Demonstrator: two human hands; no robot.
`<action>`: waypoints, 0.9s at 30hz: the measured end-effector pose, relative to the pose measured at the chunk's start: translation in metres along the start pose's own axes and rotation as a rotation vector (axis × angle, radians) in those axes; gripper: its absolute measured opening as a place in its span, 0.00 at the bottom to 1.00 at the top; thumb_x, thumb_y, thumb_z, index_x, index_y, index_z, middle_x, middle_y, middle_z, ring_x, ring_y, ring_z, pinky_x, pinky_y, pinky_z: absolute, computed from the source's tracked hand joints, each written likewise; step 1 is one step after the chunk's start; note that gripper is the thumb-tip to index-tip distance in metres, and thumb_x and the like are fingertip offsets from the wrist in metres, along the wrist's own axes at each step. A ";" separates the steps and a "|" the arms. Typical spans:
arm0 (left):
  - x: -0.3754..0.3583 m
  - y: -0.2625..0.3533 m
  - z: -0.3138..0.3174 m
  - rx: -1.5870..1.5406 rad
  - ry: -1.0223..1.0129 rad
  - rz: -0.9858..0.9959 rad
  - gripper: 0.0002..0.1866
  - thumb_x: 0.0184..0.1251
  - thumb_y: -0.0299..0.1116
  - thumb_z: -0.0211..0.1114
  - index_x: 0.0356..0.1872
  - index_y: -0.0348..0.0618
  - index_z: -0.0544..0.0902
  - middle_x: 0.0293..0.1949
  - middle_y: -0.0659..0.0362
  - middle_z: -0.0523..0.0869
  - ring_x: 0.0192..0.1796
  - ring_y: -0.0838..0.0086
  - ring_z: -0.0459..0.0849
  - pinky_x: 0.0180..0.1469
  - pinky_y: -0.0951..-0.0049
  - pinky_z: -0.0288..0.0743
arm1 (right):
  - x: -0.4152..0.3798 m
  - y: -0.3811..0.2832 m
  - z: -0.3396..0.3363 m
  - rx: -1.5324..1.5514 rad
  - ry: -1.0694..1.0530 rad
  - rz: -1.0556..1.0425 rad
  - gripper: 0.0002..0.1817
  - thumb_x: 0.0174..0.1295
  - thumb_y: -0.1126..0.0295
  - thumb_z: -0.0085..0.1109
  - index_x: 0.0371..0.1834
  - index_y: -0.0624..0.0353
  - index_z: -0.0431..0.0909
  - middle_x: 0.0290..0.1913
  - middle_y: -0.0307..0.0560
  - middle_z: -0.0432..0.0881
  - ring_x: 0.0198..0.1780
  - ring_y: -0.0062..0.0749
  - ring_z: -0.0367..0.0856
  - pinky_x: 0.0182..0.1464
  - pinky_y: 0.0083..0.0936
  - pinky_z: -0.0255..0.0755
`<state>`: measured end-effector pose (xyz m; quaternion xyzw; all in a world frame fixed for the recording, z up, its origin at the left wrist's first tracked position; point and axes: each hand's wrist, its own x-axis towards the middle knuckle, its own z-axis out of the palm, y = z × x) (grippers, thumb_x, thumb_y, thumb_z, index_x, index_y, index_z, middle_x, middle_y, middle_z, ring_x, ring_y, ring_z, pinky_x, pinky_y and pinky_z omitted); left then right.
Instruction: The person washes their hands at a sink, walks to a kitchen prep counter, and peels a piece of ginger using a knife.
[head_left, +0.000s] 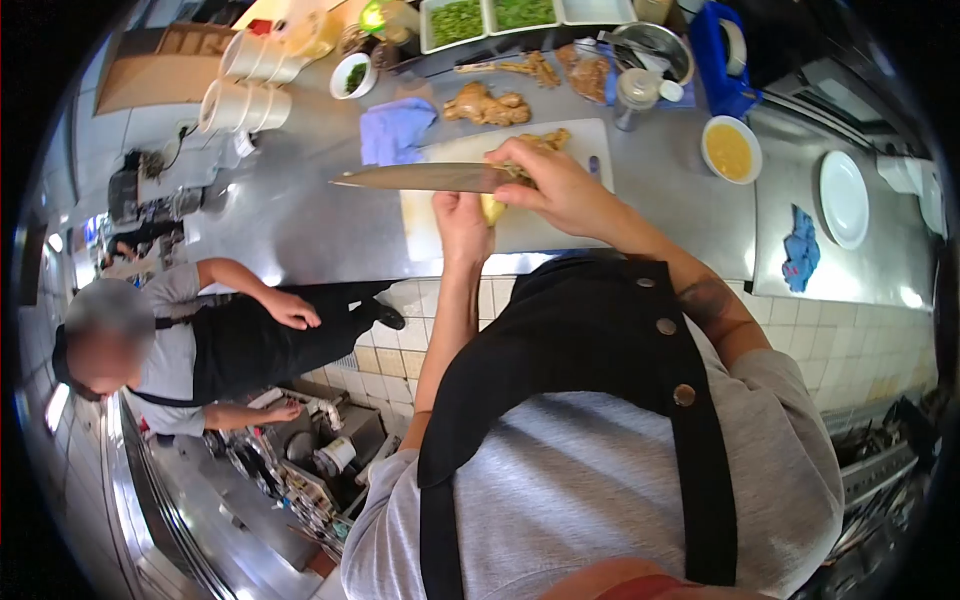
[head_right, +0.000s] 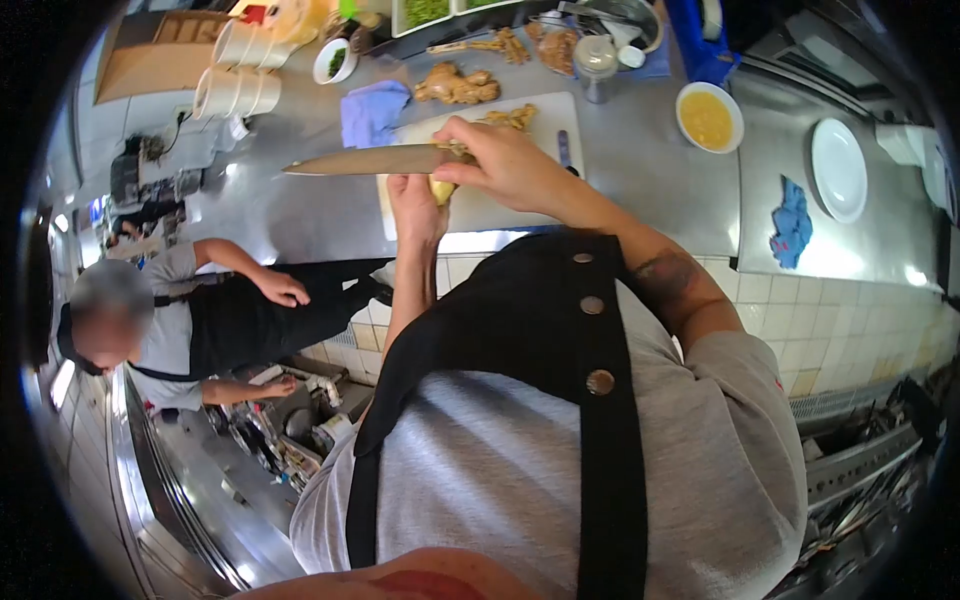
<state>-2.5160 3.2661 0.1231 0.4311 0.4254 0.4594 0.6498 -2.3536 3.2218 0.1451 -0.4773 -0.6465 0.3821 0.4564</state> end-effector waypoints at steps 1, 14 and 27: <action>-0.001 0.002 0.002 -0.004 -0.010 -0.020 0.10 0.71 0.28 0.55 0.35 0.36 0.84 0.32 0.61 0.86 0.32 0.80 0.81 0.35 0.79 0.74 | 0.000 -0.001 0.000 -0.004 0.003 0.013 0.19 0.65 0.64 0.59 0.54 0.64 0.70 0.48 0.55 0.79 0.50 0.46 0.80 0.52 0.33 0.71; 0.011 0.001 0.001 0.230 0.081 0.114 0.08 0.70 0.28 0.57 0.33 0.36 0.81 0.30 0.62 0.83 0.30 0.83 0.77 0.34 0.81 0.71 | 0.007 0.005 -0.019 0.044 0.010 0.090 0.19 0.66 0.61 0.57 0.56 0.57 0.72 0.36 0.50 0.79 0.37 0.36 0.76 0.38 0.31 0.68; -0.010 0.013 0.018 0.587 0.128 0.310 0.04 0.63 0.23 0.61 0.34 0.32 0.81 0.28 0.58 0.84 0.30 0.80 0.79 0.31 0.76 0.73 | 0.006 0.001 -0.003 -0.193 0.036 0.018 0.24 0.61 0.55 0.62 0.55 0.58 0.73 0.49 0.53 0.81 0.48 0.49 0.80 0.51 0.38 0.73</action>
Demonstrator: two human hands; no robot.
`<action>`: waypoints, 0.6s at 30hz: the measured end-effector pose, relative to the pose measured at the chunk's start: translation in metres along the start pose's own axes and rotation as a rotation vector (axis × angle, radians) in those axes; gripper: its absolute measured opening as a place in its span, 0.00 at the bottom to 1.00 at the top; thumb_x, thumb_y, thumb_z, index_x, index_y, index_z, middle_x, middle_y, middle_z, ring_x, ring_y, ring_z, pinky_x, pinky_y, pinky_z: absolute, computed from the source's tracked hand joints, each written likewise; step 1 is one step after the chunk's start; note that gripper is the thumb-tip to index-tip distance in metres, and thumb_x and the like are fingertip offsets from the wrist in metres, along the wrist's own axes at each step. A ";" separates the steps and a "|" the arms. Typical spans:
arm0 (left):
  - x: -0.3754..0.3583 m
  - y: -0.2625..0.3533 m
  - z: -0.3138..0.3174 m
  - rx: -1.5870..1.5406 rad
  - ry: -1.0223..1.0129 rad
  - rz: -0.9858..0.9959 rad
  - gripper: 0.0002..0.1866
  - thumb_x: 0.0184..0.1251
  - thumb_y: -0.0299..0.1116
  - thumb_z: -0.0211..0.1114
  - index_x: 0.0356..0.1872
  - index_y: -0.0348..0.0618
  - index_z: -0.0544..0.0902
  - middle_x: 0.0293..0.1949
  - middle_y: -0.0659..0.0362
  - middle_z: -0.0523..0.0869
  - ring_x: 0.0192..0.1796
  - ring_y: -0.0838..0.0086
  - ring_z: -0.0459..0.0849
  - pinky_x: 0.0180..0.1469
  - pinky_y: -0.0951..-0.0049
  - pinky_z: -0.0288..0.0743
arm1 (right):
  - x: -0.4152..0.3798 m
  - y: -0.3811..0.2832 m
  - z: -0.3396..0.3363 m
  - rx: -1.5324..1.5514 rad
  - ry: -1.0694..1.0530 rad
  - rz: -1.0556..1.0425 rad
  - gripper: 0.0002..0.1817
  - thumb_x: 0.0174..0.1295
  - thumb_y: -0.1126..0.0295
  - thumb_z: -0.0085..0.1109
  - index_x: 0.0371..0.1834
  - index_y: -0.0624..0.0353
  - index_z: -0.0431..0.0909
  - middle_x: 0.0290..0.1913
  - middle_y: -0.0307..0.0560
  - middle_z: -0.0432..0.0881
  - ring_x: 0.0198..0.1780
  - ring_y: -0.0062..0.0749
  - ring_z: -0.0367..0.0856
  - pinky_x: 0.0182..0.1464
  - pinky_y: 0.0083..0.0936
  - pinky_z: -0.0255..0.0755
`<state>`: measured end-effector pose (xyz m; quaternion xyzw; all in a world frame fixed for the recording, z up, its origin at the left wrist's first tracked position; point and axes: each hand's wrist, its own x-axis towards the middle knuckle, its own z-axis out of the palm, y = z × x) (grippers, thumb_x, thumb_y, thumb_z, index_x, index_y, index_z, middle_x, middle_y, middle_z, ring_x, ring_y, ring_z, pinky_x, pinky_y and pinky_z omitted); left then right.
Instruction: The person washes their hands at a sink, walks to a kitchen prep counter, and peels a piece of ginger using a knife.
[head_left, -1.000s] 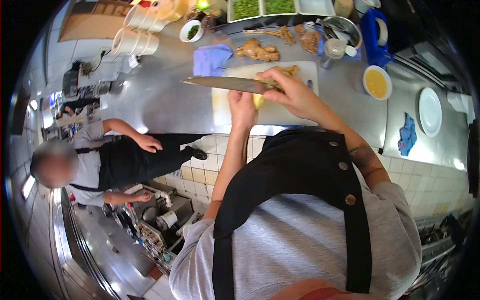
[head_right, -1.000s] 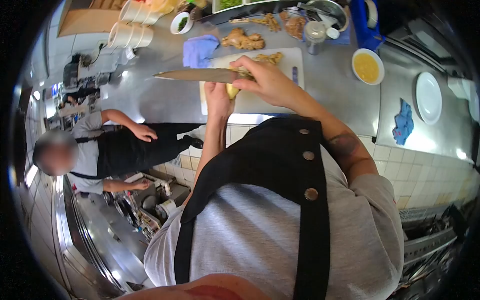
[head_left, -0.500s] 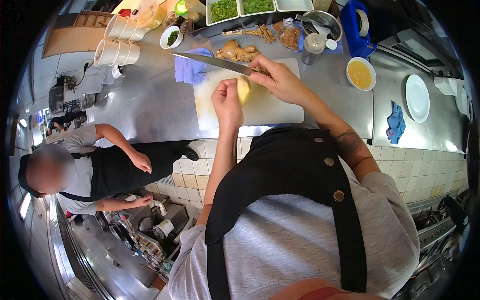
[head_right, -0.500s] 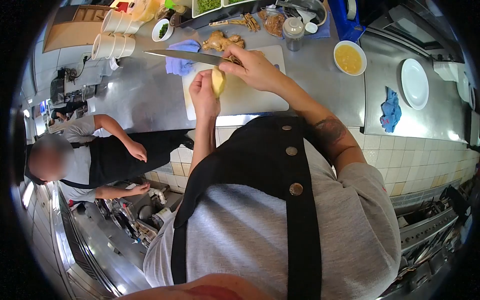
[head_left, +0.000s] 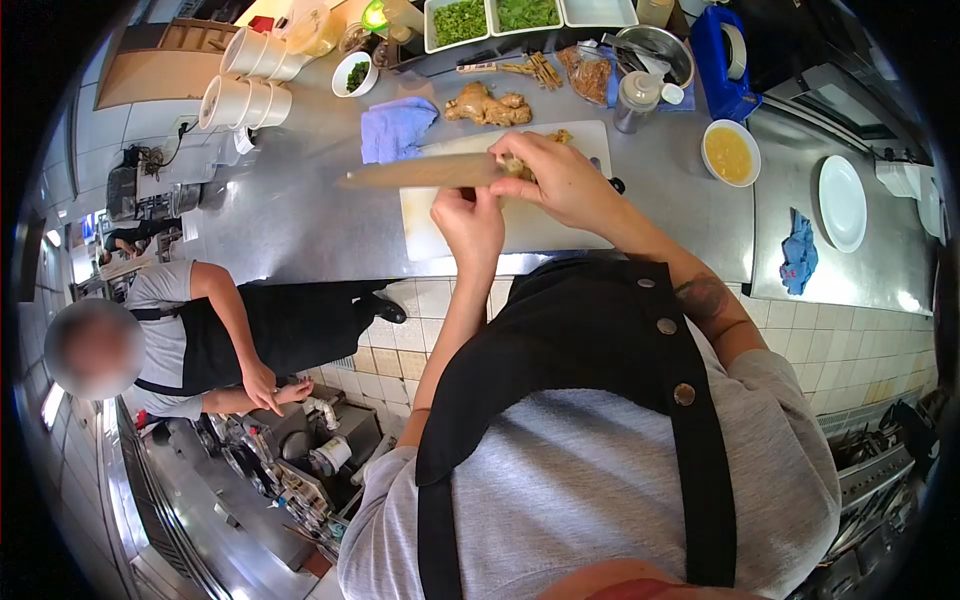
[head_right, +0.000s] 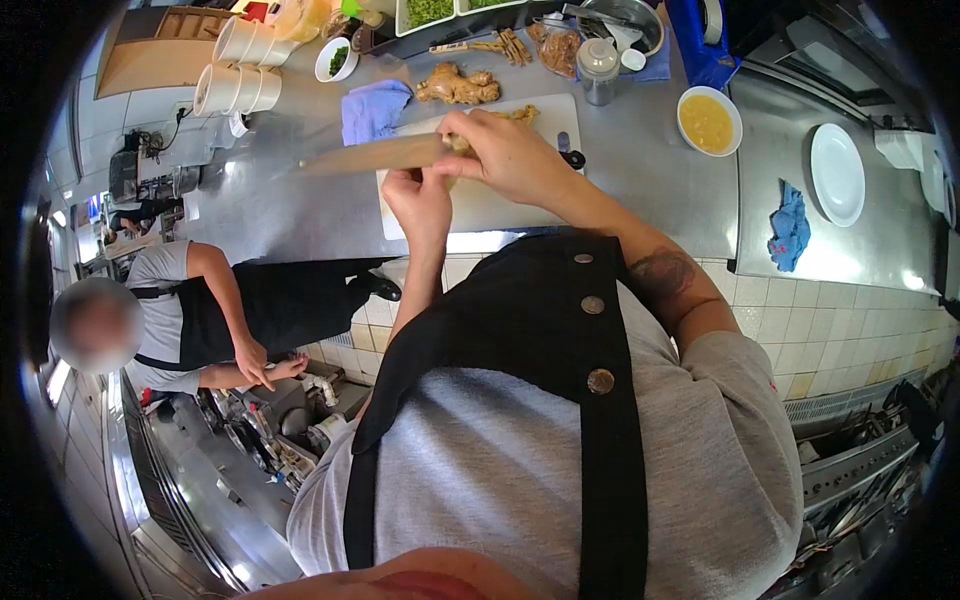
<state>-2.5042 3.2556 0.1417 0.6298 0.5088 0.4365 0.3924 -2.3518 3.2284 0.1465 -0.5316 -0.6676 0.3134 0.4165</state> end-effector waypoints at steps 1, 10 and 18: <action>-0.003 -0.003 0.001 -0.029 -0.020 -0.015 0.05 0.65 0.25 0.61 0.34 0.33 0.81 0.28 0.60 0.83 0.30 0.81 0.78 0.31 0.77 0.72 | 0.004 0.003 -0.001 0.027 0.017 -0.011 0.23 0.61 0.56 0.63 0.54 0.58 0.73 0.47 0.53 0.81 0.47 0.49 0.80 0.49 0.38 0.73; -0.009 -0.034 -0.017 -0.404 -0.480 -0.408 0.15 0.75 0.39 0.54 0.36 0.37 0.80 0.29 0.63 0.81 0.30 0.82 0.76 0.35 0.80 0.71 | -0.009 0.028 0.008 -0.181 0.142 0.070 0.24 0.58 0.56 0.65 0.55 0.53 0.72 0.47 0.51 0.81 0.46 0.52 0.81 0.46 0.39 0.75; -0.023 -0.088 -0.002 -0.510 -0.370 -0.584 0.21 0.76 0.42 0.52 0.30 0.34 0.83 0.27 0.60 0.84 0.26 0.83 0.76 0.31 0.79 0.69 | -0.022 0.063 0.025 -0.239 -0.008 0.097 0.17 0.60 0.55 0.62 0.48 0.50 0.76 0.45 0.48 0.79 0.42 0.50 0.81 0.42 0.41 0.75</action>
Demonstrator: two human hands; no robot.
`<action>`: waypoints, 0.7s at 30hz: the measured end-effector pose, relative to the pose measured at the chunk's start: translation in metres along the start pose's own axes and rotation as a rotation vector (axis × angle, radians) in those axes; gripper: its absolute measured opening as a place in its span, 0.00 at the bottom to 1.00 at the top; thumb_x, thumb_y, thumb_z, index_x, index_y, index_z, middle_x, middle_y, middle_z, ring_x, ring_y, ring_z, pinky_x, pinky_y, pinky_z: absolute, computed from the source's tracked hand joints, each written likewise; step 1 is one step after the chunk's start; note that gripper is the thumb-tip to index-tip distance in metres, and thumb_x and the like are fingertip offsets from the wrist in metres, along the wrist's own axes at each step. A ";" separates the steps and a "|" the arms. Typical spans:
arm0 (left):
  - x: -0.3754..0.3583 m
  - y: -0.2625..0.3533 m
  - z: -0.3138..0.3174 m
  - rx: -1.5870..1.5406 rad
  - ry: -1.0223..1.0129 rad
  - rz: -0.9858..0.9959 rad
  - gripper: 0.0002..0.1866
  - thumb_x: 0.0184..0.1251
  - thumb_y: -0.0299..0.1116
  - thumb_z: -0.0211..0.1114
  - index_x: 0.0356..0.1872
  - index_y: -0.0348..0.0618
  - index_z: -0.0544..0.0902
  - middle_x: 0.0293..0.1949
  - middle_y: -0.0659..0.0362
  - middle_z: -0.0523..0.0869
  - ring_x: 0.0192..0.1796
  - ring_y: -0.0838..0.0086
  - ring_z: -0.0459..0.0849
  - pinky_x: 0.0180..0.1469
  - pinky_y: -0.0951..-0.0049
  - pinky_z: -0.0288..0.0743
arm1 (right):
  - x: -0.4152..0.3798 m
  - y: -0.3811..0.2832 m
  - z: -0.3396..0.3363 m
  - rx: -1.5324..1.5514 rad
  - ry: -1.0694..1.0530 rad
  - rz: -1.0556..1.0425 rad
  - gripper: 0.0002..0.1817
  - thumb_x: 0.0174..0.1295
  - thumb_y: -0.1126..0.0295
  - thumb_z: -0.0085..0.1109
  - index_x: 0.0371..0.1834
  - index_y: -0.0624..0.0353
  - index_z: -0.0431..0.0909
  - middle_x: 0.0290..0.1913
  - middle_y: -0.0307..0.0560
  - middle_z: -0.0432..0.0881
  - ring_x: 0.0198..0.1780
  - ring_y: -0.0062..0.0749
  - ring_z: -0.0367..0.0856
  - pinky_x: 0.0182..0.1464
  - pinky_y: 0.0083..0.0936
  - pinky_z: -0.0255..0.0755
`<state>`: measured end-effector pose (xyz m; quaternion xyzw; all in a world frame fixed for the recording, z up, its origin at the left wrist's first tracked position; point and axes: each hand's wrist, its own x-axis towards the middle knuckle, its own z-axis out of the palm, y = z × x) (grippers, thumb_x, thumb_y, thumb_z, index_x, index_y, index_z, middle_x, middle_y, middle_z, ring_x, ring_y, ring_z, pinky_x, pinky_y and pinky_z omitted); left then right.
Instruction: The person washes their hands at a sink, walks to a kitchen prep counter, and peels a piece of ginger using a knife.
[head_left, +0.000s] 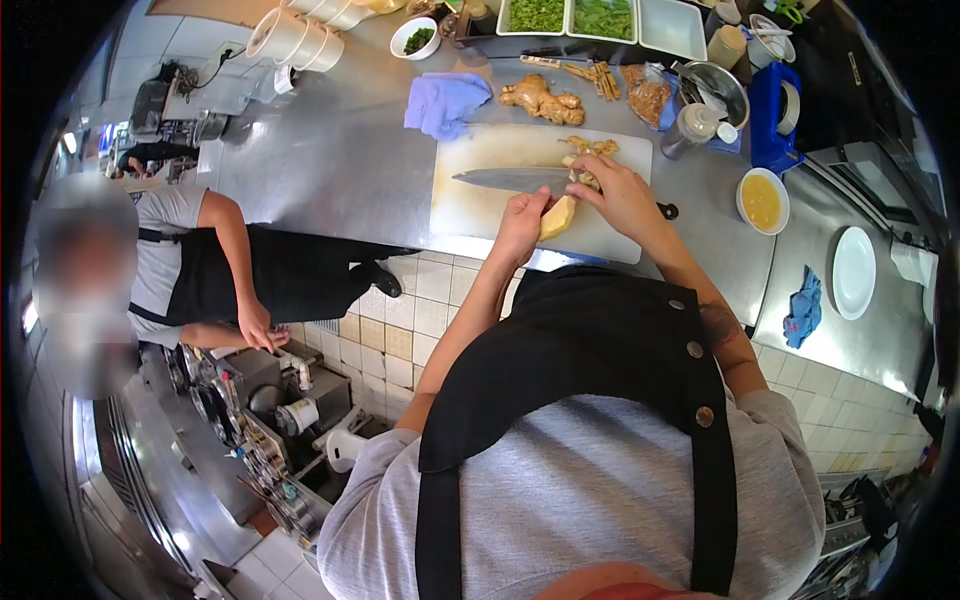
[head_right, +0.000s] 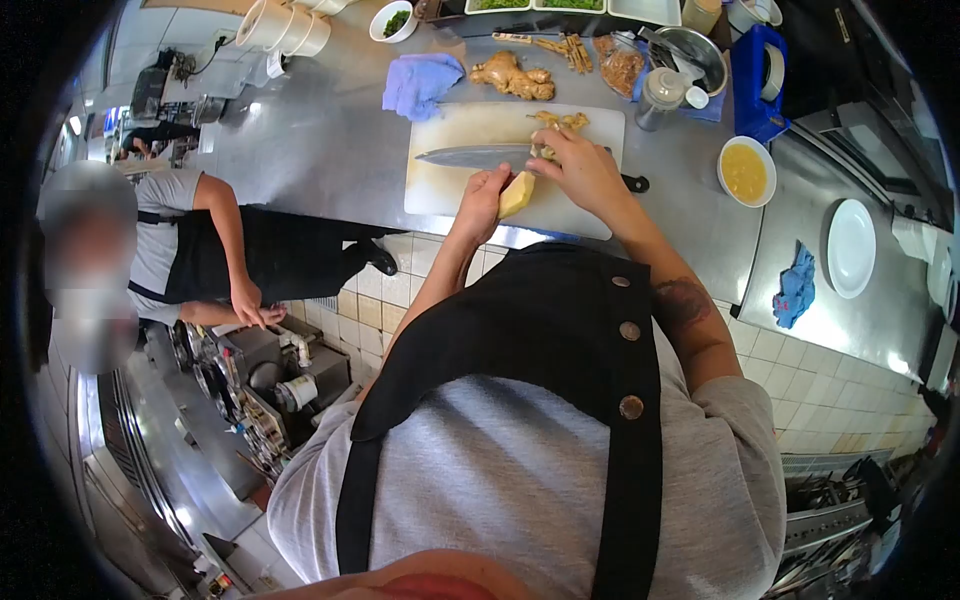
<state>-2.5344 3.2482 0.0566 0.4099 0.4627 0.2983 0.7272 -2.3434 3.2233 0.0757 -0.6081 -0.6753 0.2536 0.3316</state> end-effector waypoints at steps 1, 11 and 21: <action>-0.001 -0.001 -0.002 0.000 0.008 0.006 0.21 0.76 0.41 0.53 0.30 0.34 0.84 0.27 0.60 0.84 0.26 0.83 0.76 0.31 0.79 0.69 | 0.005 0.003 0.001 -0.013 -0.025 0.004 0.16 0.61 0.55 0.62 0.46 0.49 0.77 0.45 0.47 0.79 0.42 0.50 0.81 0.42 0.41 0.75; 0.002 -0.018 -0.027 0.018 0.128 0.041 0.21 0.74 0.40 0.55 0.21 0.40 0.79 0.20 0.66 0.77 0.22 0.84 0.69 0.26 0.78 0.64 | 0.037 0.011 -0.007 -0.207 -0.029 -0.082 0.14 0.55 0.55 0.64 0.44 0.43 0.84 0.48 0.35 0.79 0.55 0.38 0.74 0.53 0.47 0.65; 0.000 -0.011 -0.015 0.091 0.009 0.028 0.20 0.74 0.39 0.54 0.26 0.35 0.83 0.24 0.62 0.83 0.25 0.82 0.75 0.30 0.79 0.69 | 0.025 0.007 -0.002 -0.293 0.178 0.022 0.13 0.53 0.60 0.68 0.41 0.48 0.85 0.48 0.38 0.79 0.54 0.39 0.75 0.52 0.43 0.66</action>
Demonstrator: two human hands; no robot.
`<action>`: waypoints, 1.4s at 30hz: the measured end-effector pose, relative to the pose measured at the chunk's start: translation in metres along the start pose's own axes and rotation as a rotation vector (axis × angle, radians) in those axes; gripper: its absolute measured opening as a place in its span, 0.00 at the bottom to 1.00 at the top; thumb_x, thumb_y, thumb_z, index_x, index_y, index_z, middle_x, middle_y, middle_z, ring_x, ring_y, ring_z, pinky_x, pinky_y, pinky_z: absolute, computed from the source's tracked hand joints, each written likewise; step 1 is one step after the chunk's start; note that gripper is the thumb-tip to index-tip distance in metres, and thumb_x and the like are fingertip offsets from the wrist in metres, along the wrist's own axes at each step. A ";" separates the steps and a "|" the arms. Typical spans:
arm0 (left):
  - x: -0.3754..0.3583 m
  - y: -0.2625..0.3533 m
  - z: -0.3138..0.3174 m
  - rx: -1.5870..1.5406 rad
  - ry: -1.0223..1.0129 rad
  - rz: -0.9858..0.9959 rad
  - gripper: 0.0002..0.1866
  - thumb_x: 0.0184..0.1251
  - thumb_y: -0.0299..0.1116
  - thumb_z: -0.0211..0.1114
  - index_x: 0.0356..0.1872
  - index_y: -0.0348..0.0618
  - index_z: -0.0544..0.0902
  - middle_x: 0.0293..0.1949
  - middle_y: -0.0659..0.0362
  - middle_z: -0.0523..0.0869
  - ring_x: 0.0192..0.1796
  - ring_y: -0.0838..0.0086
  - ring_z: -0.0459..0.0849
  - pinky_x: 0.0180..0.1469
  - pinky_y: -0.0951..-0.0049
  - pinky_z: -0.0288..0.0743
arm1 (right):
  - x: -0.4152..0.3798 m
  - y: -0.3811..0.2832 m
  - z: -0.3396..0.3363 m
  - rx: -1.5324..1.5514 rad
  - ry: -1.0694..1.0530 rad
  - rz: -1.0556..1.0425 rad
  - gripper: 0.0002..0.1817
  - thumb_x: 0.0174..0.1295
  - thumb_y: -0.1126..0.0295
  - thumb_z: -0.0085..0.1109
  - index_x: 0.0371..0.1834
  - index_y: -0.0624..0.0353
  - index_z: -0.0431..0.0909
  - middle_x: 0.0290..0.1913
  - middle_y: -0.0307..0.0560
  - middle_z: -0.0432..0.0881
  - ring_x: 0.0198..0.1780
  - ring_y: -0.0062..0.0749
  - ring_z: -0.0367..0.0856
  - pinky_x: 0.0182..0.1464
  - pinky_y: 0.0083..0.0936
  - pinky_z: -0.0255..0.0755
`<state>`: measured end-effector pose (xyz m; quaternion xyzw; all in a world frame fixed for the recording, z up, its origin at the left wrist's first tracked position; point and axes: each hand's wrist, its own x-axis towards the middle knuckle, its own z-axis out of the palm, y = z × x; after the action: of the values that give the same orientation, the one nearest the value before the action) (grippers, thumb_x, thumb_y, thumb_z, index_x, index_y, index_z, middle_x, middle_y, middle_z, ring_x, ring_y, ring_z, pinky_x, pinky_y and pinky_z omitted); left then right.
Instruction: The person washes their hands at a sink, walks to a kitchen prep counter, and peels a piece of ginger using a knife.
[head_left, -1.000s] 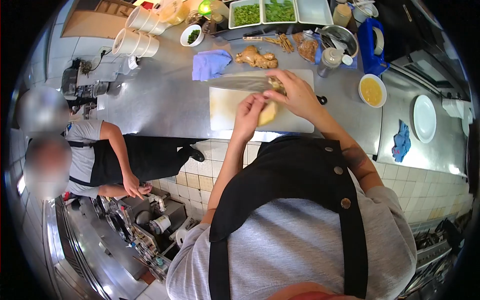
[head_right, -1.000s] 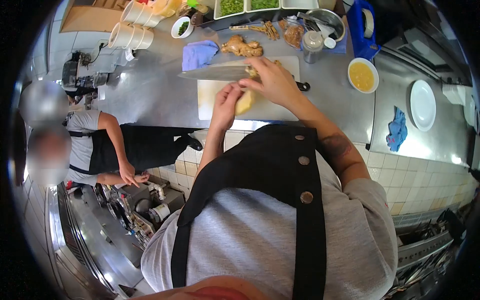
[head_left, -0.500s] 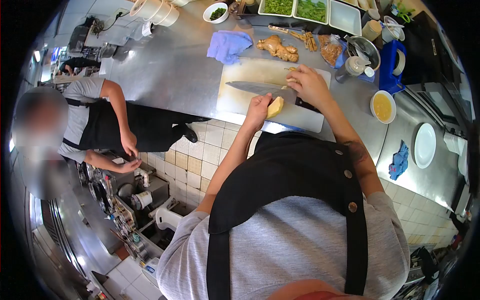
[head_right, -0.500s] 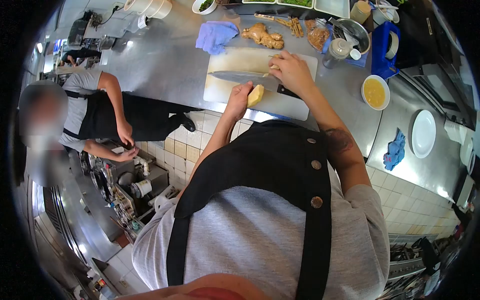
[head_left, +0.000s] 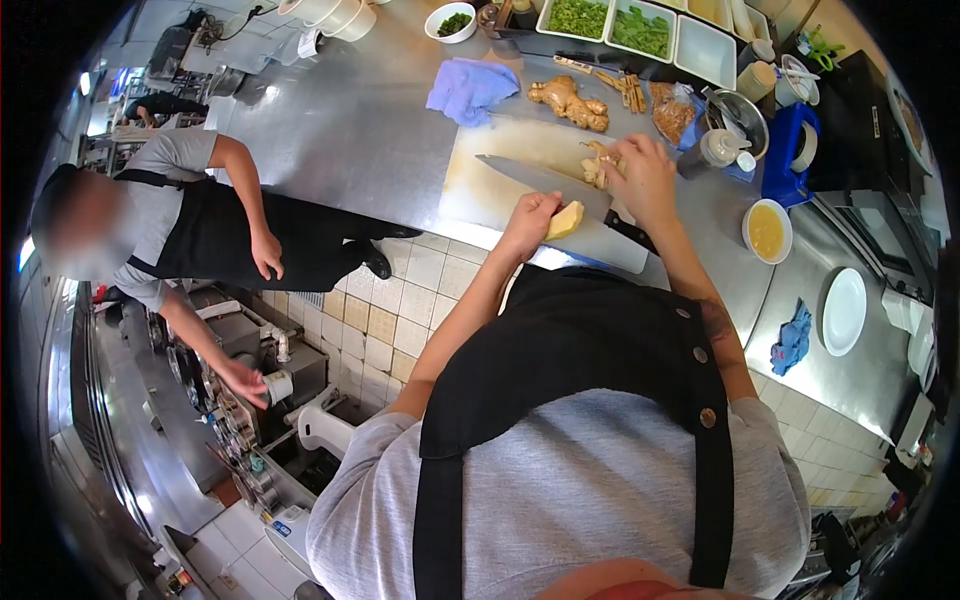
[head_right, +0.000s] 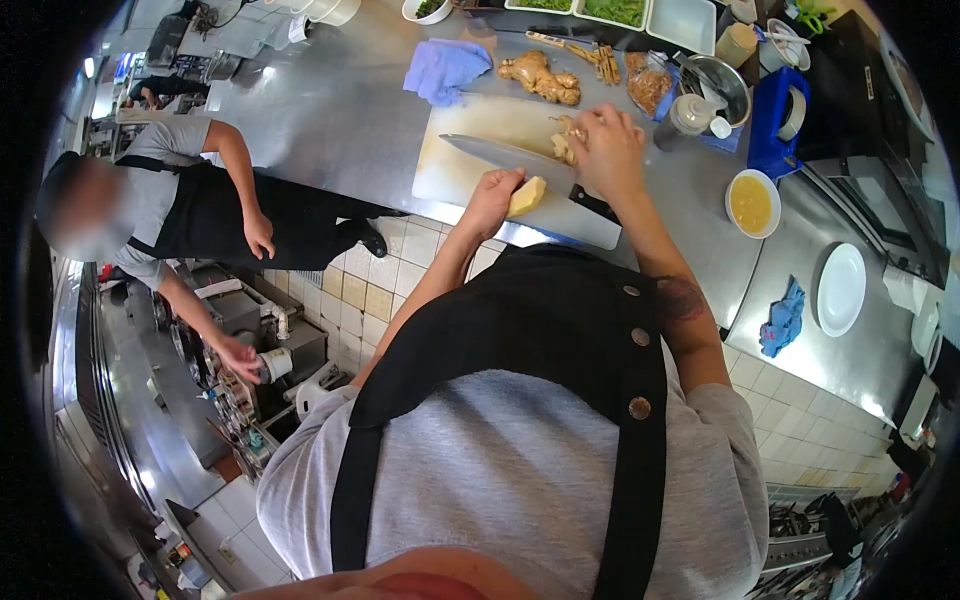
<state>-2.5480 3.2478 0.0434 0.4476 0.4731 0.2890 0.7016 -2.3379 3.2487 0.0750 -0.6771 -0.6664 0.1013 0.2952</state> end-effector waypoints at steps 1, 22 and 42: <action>-0.003 0.001 0.003 -0.052 0.020 -0.014 0.20 0.74 0.39 0.55 0.27 0.34 0.83 0.23 0.62 0.82 0.24 0.81 0.74 0.31 0.78 0.70 | 0.001 0.005 -0.001 -0.026 -0.024 0.058 0.13 0.53 0.60 0.68 0.41 0.48 0.85 0.48 0.37 0.79 0.55 0.38 0.74 0.53 0.43 0.65; 0.000 0.027 0.003 -0.203 -0.069 -0.063 0.16 0.75 0.39 0.53 0.33 0.37 0.81 0.27 0.61 0.83 0.27 0.79 0.81 0.28 0.77 0.75 | -0.030 -0.033 -0.040 0.257 -0.429 -0.033 0.31 0.55 0.65 0.69 0.62 0.60 0.69 0.45 0.54 0.78 0.45 0.45 0.79 0.48 0.35 0.74; -0.044 0.085 0.004 -1.217 -0.181 0.118 0.25 0.75 0.51 0.48 0.52 0.34 0.73 0.36 0.56 0.74 0.38 0.67 0.68 0.44 0.67 0.68 | -0.026 -0.069 -0.074 0.584 -0.248 -0.124 0.20 0.66 0.72 0.52 0.61 0.62 0.72 0.43 0.51 0.79 0.36 0.38 0.79 0.40 0.30 0.74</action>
<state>-2.5601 3.2465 0.1386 0.0155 0.1364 0.5063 0.8514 -2.3591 3.1993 0.1646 -0.5045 -0.6800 0.3517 0.3993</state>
